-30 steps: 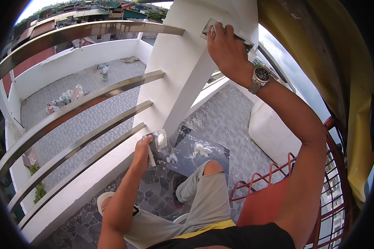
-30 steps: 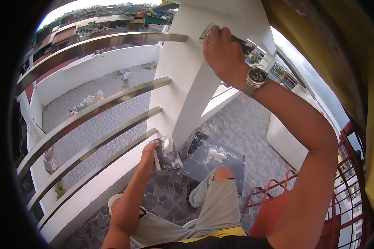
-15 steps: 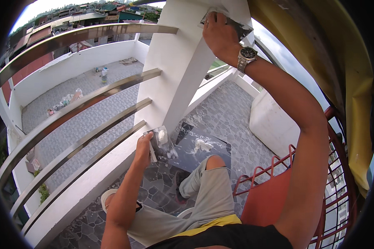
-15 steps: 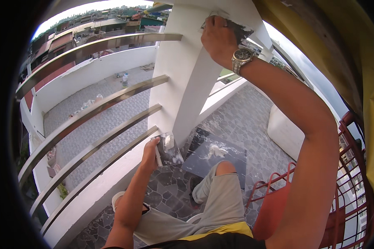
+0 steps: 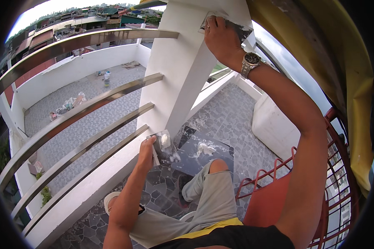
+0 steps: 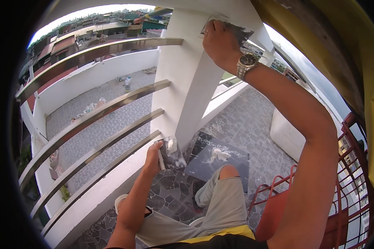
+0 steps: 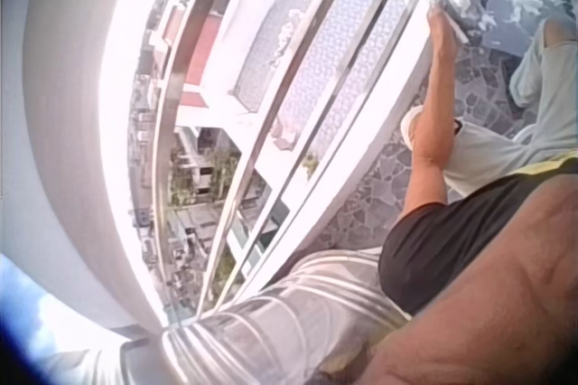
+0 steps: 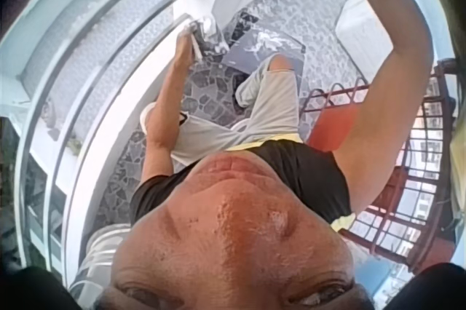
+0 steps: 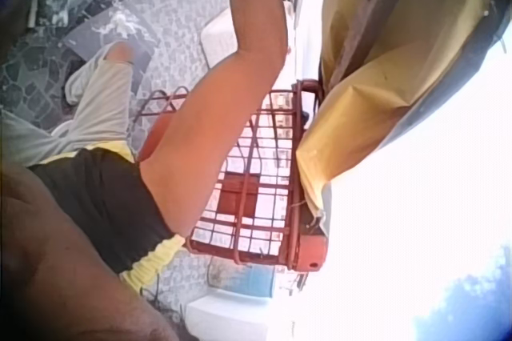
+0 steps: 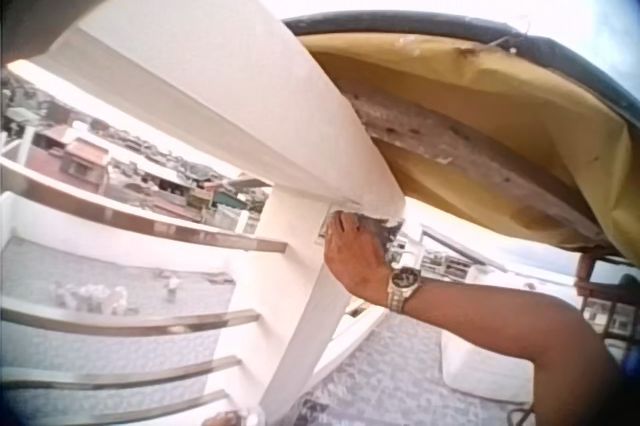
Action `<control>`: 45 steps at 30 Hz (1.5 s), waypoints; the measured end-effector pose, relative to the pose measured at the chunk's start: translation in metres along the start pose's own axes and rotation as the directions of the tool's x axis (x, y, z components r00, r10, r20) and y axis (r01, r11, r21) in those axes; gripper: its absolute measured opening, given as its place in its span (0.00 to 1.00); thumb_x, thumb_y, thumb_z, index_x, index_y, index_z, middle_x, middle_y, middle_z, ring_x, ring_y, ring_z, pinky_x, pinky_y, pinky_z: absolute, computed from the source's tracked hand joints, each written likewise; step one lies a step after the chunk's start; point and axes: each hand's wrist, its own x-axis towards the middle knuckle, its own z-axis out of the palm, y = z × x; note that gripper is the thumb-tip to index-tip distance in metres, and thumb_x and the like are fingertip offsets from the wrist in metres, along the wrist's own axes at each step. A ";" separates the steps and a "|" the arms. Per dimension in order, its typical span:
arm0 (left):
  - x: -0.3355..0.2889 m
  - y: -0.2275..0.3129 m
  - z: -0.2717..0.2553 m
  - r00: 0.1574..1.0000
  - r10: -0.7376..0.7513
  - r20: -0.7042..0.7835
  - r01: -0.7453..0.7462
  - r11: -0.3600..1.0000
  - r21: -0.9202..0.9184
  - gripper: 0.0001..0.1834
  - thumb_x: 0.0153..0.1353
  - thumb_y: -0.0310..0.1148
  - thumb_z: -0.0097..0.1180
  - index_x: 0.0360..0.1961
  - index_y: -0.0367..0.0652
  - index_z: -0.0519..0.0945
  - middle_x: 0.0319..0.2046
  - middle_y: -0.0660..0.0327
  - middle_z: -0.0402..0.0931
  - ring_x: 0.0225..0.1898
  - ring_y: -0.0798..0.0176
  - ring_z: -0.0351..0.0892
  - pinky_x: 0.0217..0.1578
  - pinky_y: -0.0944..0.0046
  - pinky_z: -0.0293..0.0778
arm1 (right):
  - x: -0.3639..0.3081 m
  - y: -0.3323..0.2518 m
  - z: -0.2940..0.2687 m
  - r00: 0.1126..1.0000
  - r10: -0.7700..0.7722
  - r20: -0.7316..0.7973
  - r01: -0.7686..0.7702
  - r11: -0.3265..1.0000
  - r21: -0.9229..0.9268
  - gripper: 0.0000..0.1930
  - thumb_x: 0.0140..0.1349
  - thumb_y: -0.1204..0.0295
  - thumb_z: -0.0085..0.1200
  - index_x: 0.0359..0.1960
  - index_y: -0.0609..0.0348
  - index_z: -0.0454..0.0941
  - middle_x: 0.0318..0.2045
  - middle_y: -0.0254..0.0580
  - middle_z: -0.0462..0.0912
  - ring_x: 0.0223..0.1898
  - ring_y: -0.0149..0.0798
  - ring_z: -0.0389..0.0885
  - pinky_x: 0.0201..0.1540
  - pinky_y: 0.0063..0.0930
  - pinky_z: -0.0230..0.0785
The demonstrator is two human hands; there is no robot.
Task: Apply patching compound to a pillar on a balcony using a putty knife and a hawk.
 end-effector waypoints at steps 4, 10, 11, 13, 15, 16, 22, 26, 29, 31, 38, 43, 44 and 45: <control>0.000 0.001 0.001 1.000 -0.007 0.002 0.007 1.000 0.020 0.18 0.69 0.37 0.42 0.46 0.31 0.76 0.35 0.51 0.81 0.34 0.55 0.85 0.38 0.56 0.82 | -0.002 0.007 0.003 1.000 -0.009 -0.007 0.009 0.998 0.067 0.16 0.50 0.73 0.59 0.40 0.71 0.82 0.46 0.50 0.76 0.47 0.45 0.71 0.38 0.31 0.74; 0.007 -0.006 -0.007 1.000 -0.003 -0.019 0.004 1.000 0.030 0.17 0.69 0.40 0.44 0.47 0.36 0.73 0.35 0.53 0.80 0.33 0.54 0.84 0.34 0.52 0.84 | -0.002 0.003 0.005 1.000 0.019 0.016 -0.019 1.000 -0.018 0.17 0.52 0.73 0.58 0.43 0.70 0.81 0.46 0.46 0.76 0.48 0.42 0.73 0.40 0.29 0.78; 0.005 -0.005 -0.006 1.000 -0.005 -0.018 0.005 0.999 0.032 0.17 0.69 0.40 0.44 0.47 0.36 0.73 0.35 0.53 0.80 0.33 0.54 0.84 0.34 0.52 0.84 | -0.002 -0.001 0.003 1.000 0.020 0.018 -0.020 1.000 -0.018 0.17 0.52 0.73 0.58 0.43 0.70 0.81 0.46 0.46 0.76 0.48 0.42 0.73 0.40 0.29 0.78; 0.001 -0.003 -0.005 0.998 0.016 -0.054 -0.015 1.000 0.028 0.17 0.69 0.37 0.44 0.46 0.33 0.75 0.34 0.54 0.81 0.33 0.57 0.84 0.35 0.57 0.82 | -0.003 -0.012 -0.001 0.998 -0.025 0.053 0.019 0.993 0.115 0.16 0.52 0.73 0.58 0.42 0.70 0.81 0.45 0.46 0.77 0.48 0.42 0.73 0.37 0.27 0.77; 0.000 -0.003 -0.009 0.998 0.018 -0.064 -0.016 0.999 0.034 0.16 0.69 0.37 0.44 0.46 0.34 0.75 0.34 0.54 0.81 0.32 0.58 0.84 0.34 0.57 0.82 | -0.003 -0.020 -0.011 0.998 -0.054 0.036 0.049 0.991 0.126 0.16 0.52 0.73 0.58 0.41 0.70 0.81 0.44 0.46 0.77 0.48 0.42 0.73 0.36 0.26 0.77; -0.001 -0.003 -0.011 0.997 0.016 -0.072 -0.013 0.999 0.038 0.16 0.69 0.37 0.44 0.46 0.35 0.75 0.33 0.55 0.80 0.32 0.58 0.84 0.34 0.58 0.82 | -0.002 -0.021 -0.015 0.996 -0.086 0.023 0.082 0.987 0.135 0.16 0.51 0.73 0.58 0.41 0.70 0.81 0.44 0.46 0.77 0.48 0.42 0.73 0.35 0.26 0.77; -0.001 -0.003 -0.006 0.996 0.018 -0.082 -0.013 0.998 0.062 0.15 0.69 0.37 0.45 0.45 0.36 0.75 0.32 0.57 0.80 0.31 0.60 0.84 0.32 0.59 0.83 | 0.001 0.002 0.000 0.998 0.053 -0.029 -0.050 0.995 0.090 0.10 0.50 0.75 0.58 0.34 0.67 0.83 0.43 0.49 0.79 0.47 0.43 0.73 0.42 0.31 0.73; -0.009 0.002 -0.010 0.992 -0.002 -0.126 0.008 0.999 0.050 0.14 0.69 0.38 0.46 0.43 0.37 0.75 0.31 0.58 0.79 0.30 0.60 0.83 0.32 0.59 0.82 | -0.019 -0.015 -0.015 0.997 -0.044 0.059 0.021 0.941 0.338 0.12 0.52 0.76 0.57 0.39 0.68 0.83 0.43 0.47 0.80 0.45 0.42 0.76 0.43 0.34 0.74; -0.009 0.002 -0.021 0.992 0.043 -0.116 -0.042 0.999 0.013 0.13 0.69 0.38 0.46 0.41 0.39 0.75 0.31 0.59 0.79 0.29 0.61 0.83 0.31 0.60 0.82 | -0.043 -0.007 0.004 0.938 0.312 -0.154 -0.157 0.774 0.614 0.22 0.54 0.79 0.55 0.53 0.63 0.79 0.47 0.48 0.81 0.48 0.45 0.78 0.47 0.38 0.74; -0.013 0.005 -0.019 0.989 0.067 -0.129 -0.066 0.998 0.007 0.13 0.68 0.39 0.47 0.41 0.40 0.75 0.31 0.60 0.78 0.28 0.62 0.82 0.31 0.60 0.82 | -0.060 0.002 0.029 0.902 0.394 -0.176 -0.188 0.725 0.662 0.22 0.54 0.80 0.55 0.54 0.60 0.79 0.48 0.47 0.81 0.49 0.46 0.79 0.48 0.38 0.74; -0.019 0.012 -0.020 0.978 0.042 -0.204 -0.039 0.999 0.018 0.12 0.68 0.40 0.48 0.41 0.41 0.75 0.31 0.60 0.78 0.30 0.61 0.82 0.31 0.58 0.82 | -0.066 0.009 0.087 0.755 0.600 -0.262 -0.160 0.557 0.815 0.31 0.52 0.86 0.56 0.60 0.46 0.79 0.50 0.42 0.84 0.52 0.45 0.80 0.57 0.36 0.70; -0.006 0.005 -0.027 0.978 0.040 -0.204 -0.040 0.999 0.003 0.13 0.68 0.40 0.48 0.41 0.41 0.75 0.32 0.59 0.78 0.30 0.60 0.82 0.31 0.57 0.82 | -0.045 0.010 0.100 0.699 0.619 -0.357 -0.135 0.604 0.785 0.27 0.54 0.83 0.54 0.57 0.46 0.81 0.46 0.40 0.85 0.50 0.43 0.80 0.54 0.38 0.66; -0.003 0.004 -0.027 0.981 0.044 -0.187 -0.045 0.999 0.001 0.13 0.68 0.40 0.47 0.42 0.40 0.75 0.32 0.58 0.78 0.30 0.60 0.82 0.32 0.57 0.82 | -0.044 0.010 0.103 0.700 0.619 -0.357 -0.134 0.605 0.785 0.27 0.54 0.83 0.54 0.57 0.46 0.81 0.46 0.40 0.85 0.50 0.43 0.80 0.54 0.38 0.66; -0.001 0.003 -0.027 0.981 0.045 -0.187 -0.046 0.999 0.000 0.13 0.68 0.40 0.47 0.42 0.40 0.75 0.32 0.58 0.78 0.30 0.60 0.82 0.32 0.57 0.82 | -0.042 0.011 0.106 0.696 0.623 -0.357 -0.127 0.596 0.793 0.28 0.53 0.83 0.54 0.57 0.46 0.81 0.46 0.40 0.85 0.50 0.43 0.80 0.54 0.38 0.66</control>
